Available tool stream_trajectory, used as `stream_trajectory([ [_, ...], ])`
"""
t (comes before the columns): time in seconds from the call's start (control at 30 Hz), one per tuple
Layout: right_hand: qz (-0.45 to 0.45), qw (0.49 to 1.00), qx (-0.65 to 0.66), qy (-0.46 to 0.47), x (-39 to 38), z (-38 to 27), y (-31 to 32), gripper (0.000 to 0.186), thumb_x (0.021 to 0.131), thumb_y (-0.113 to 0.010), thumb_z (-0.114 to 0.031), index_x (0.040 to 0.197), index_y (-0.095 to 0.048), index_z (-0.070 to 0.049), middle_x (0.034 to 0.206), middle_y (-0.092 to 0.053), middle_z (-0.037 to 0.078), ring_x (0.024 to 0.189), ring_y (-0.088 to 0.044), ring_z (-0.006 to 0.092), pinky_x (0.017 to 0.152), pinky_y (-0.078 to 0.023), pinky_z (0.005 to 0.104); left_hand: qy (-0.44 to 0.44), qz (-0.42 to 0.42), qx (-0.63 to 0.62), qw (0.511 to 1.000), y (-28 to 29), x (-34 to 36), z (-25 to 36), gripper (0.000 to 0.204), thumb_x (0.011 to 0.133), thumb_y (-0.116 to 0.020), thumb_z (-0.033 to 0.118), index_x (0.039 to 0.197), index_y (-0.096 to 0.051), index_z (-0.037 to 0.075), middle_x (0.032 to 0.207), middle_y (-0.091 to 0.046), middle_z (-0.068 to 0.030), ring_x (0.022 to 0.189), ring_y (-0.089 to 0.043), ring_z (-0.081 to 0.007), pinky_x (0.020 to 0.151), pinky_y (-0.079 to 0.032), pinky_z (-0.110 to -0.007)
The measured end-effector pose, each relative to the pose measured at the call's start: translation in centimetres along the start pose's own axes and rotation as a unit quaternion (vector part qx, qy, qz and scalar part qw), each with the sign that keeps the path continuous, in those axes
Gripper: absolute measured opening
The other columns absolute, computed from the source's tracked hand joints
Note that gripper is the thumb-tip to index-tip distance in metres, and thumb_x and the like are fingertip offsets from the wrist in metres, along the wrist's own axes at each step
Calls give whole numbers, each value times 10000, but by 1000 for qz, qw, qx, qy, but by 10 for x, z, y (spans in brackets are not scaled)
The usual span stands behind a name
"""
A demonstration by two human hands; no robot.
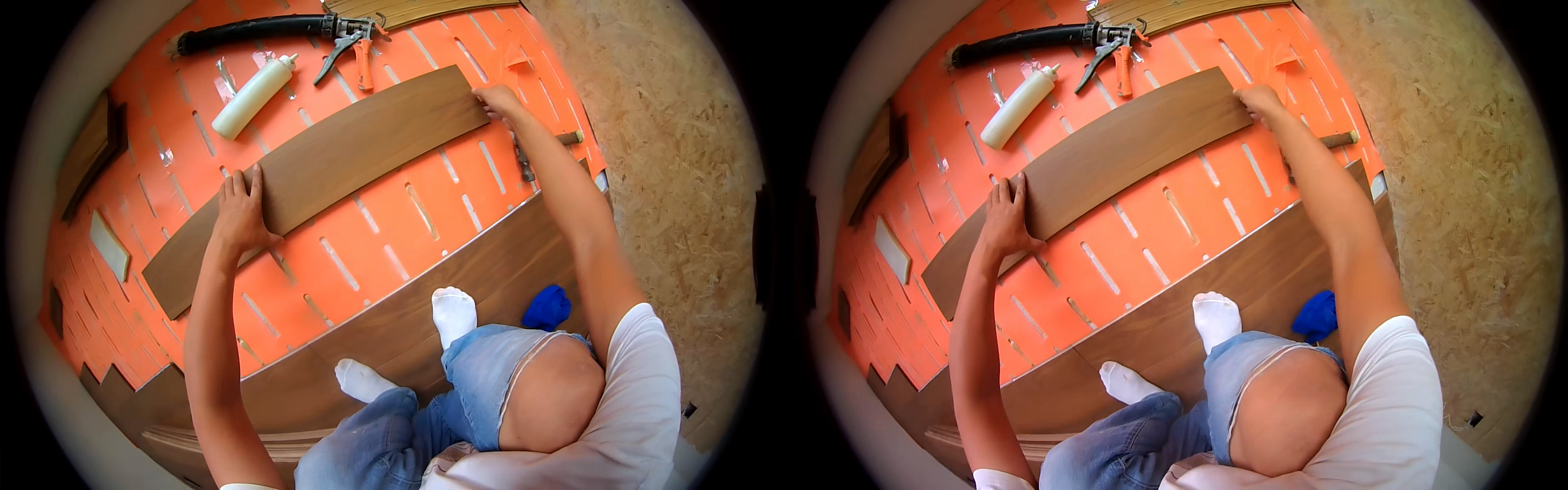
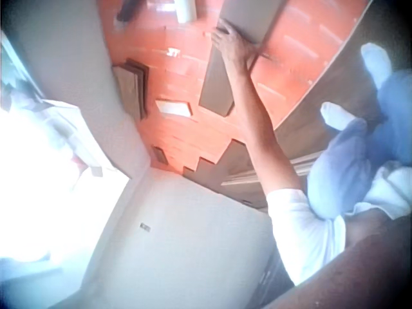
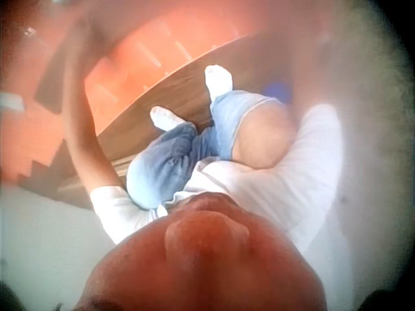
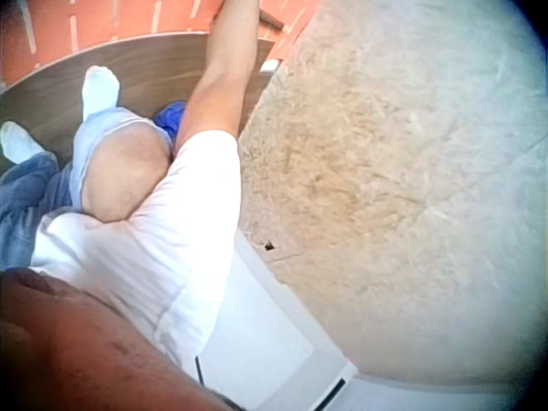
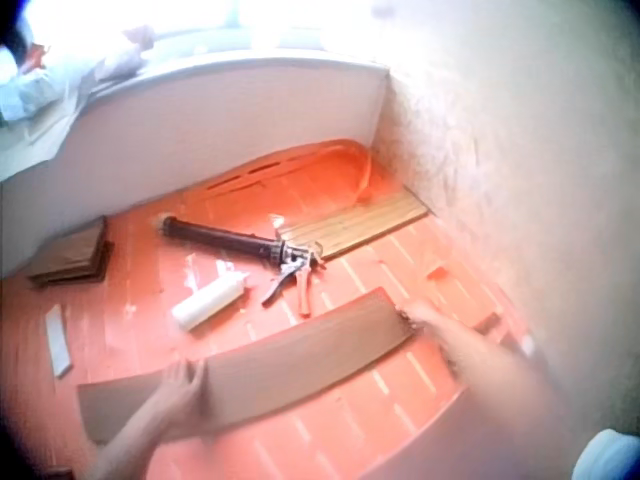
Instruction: The person installs wooden floorboards by applying glue to the edges, placing the boards onto the underlayment, tapping them into alignment with a hammer, and wiping away excess adhesive with a blue cloth.
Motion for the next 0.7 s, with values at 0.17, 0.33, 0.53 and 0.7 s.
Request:
stream_trajectory([
  [0.17,-65,995,8,-73,8,-17,1,598,1003,-578,-510,1360,-587,-30,1163,-698,113,996,-697,211,880,-552,374,-10,-29,-9,999,5,3,-11,1447,423,-983,415,1582,-253,-54,1380,-417,-279,1310,-428,-455,1142,-375,-509],
  [0.33,-75,995,-43,-58,23,-9,3,564,1019,-559,-537,1301,-633,-53,1198,-700,95,1038,-683,216,908,-541,403,-10,-111,-57,992,17,16,-11,1453,433,-974,412,1594,-230,-45,1366,-429,-249,1305,-437,-442,1147,-396,-473],
  [0.53,-87,994,-66,-3,7,-70,13,559,1023,-552,-530,1241,-659,-26,1156,-704,130,1032,-680,212,920,-538,386,38,-122,-123,984,42,3,-27,1406,476,-951,322,1631,-195,55,1629,-239,-274,1486,-333,-419,1195,-376,-449],
  [0.7,-132,988,-62,56,1,-95,42,763,980,-557,-641,1396,-601,-3,1314,-663,138,1179,-637,189,1022,-489,341,17,136,-284,949,41,-64,-3,777,805,-829,200,1489,-494,47,1512,-464,-271,1384,-488,-397,1128,-443,-443],
])
Point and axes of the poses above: each hand's wrist, its own x-axis towards the middle knuckle, its own y-axis out of the back of the hand, z = x × y, the point moved 2 cm from there along x, towards the middle knuckle
